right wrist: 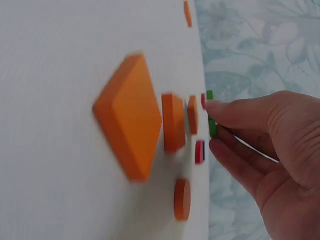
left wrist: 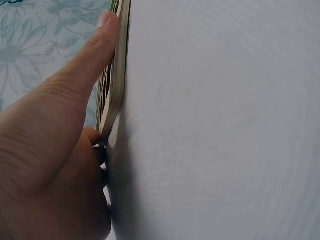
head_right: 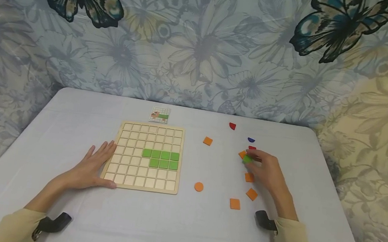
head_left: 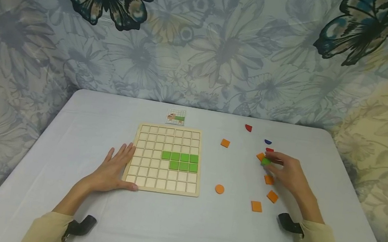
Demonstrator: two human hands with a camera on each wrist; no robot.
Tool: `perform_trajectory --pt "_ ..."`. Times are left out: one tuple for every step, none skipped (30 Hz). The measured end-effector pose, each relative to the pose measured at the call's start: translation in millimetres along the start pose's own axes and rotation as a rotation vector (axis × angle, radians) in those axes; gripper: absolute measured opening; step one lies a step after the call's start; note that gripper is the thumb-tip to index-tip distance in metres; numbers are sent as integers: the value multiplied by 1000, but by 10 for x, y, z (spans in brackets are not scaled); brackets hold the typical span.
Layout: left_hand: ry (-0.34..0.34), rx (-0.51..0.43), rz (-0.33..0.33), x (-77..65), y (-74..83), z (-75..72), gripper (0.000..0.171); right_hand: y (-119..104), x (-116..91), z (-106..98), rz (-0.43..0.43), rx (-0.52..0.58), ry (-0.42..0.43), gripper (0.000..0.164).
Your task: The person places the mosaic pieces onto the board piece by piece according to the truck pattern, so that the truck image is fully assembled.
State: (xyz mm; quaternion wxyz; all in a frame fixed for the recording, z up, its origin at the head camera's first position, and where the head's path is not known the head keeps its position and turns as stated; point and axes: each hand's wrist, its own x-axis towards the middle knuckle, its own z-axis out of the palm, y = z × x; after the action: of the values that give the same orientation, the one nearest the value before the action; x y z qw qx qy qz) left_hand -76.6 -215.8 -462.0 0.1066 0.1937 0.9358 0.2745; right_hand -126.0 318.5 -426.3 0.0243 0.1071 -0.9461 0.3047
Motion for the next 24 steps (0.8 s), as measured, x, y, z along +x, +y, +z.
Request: perform_trajectory --pt "0 0 0 2 -1 3 127 -29 12 16 -12 9 -3 39" --pt "1 0 1 2 -4 5 127 -61 24 34 -23 17 -5 39" --pt "1 0 1 3 -5 6 127 -93 36 54 -36 26 -6 38" --pt "2 0 1 4 -6 8 127 -129 50 75 -50 35 -8 38" --pt "3 -1 -1 5 -8 10 127 -164 65 97 -62 38 -11 37" --pt "2 -2 -3 5 -10 12 127 -197 78 121 -74 37 -13 37" --pt "3 -6 -6 6 -12 14 127 -232 91 143 -84 41 -16 36" --pt "2 -6 -8 5 -14 16 127 -265 103 165 -92 43 -20 36" --pt "1 -7 -11 5 -16 20 127 -292 115 188 -100 44 -24 35" --pt "1 -7 -13 8 -17 20 128 -318 128 209 -106 46 -32 35" --pt "0 -7 -14 9 -18 22 128 -344 140 230 -110 48 -41 36" --pt "0 -7 -15 10 -19 23 128 -367 150 252 -114 52 -50 36" --pt "0 -6 -16 12 -20 24 128 -391 161 275 -115 56 -60 36" --pt "0 -5 -17 15 -21 26 128 -413 169 298 -117 63 -68 36" --pt "1 -5 -17 18 -21 27 128 -435 177 322 -122 69 -76 36" --pt "2 -5 -17 21 -20 26 128 -457 184 347 -125 76 -84 36" --pt "3 -6 -17 23 -18 26 128 -480 189 370 -131 84 -88 36" --pt "3 -7 -17 25 -17 25 129 -499 194 395 -136 90 -92 36" --pt "4 -10 -17 24 -17 23 128 -520 198 420 -140 95 -98 36" --pt "5 -10 -16 22 -16 22 128 -542 200 443 -143 106 -102 36" --pt "4 -8 -15 21 -16 21 128 -562 205 469 -148 110 -107 36" --pt "4 -9 -14 18 -16 20 128 -585 209 493 -151 114 -110 36" --pt "4 -8 -14 16 -18 20 128 -613 214 516 -155 118 -110 36" --pt "4 -7 -14 13 -20 20 129 -642 219 541 -158 114 -113 35"
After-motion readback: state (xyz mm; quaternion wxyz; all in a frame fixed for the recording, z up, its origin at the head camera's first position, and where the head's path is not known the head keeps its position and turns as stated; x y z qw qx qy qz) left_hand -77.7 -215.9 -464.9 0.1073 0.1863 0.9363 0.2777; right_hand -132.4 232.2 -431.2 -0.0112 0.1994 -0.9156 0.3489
